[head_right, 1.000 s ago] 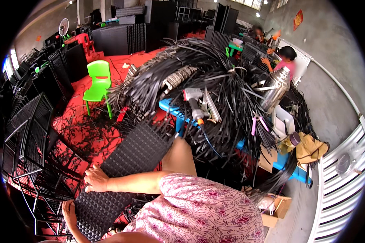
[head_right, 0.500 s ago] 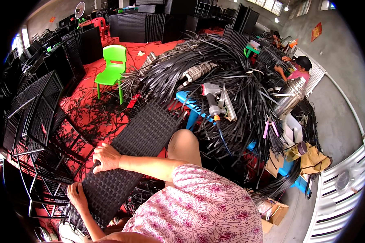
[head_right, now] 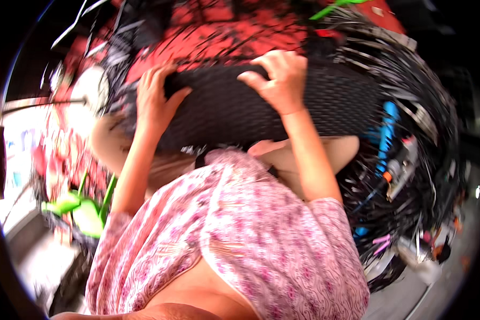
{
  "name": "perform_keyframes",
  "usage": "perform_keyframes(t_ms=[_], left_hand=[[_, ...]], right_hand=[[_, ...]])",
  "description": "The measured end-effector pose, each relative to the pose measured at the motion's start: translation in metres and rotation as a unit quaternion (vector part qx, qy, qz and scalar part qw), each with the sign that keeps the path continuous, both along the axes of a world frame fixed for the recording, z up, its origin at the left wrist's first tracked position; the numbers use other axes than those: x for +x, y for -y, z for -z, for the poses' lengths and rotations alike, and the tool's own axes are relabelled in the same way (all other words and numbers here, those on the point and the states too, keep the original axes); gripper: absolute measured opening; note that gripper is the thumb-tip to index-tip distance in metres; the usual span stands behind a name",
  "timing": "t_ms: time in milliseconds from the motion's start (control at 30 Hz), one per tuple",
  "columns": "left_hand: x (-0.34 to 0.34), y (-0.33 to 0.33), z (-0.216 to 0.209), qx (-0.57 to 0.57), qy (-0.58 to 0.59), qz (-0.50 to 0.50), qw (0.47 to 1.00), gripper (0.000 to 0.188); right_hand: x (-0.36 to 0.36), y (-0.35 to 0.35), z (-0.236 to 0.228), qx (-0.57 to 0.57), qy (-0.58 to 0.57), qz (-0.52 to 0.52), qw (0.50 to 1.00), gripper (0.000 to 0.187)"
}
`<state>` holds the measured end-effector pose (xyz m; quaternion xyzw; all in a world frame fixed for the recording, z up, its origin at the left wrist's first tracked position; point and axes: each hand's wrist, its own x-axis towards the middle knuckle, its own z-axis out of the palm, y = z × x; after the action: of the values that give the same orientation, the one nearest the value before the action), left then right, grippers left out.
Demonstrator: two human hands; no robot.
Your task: The person weaves a black mat by hand, interlacing thin black strips into a rectangular frame. They repeatedly adjust the strips and press them into place to maintain the weave pattern.
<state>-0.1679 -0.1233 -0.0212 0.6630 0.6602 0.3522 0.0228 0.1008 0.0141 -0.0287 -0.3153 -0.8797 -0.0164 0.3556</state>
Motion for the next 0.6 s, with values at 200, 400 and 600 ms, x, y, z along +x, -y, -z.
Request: perform_keyframes(t_ms=[200, 400, 600], left_hand=[[0.005, 0.003, 0.012, 0.025, -0.017, -0.019, 0.999, 0.060], [-0.002, -0.016, -0.007, -0.031, 0.050, -0.022, 0.998, 0.073], [-0.014, -0.027, -0.016, -0.091, 0.113, 0.014, 0.989, 0.071]], right_hand=[[-0.022, 0.018, -0.011, -0.038, 0.016, 0.007, 0.999, 0.027], [-0.063, 0.013, -0.007, -0.132, 0.006, -0.060, 0.989, 0.041], [-0.087, 0.010, -0.011, -0.190, 0.036, -0.093, 0.977, 0.046]])
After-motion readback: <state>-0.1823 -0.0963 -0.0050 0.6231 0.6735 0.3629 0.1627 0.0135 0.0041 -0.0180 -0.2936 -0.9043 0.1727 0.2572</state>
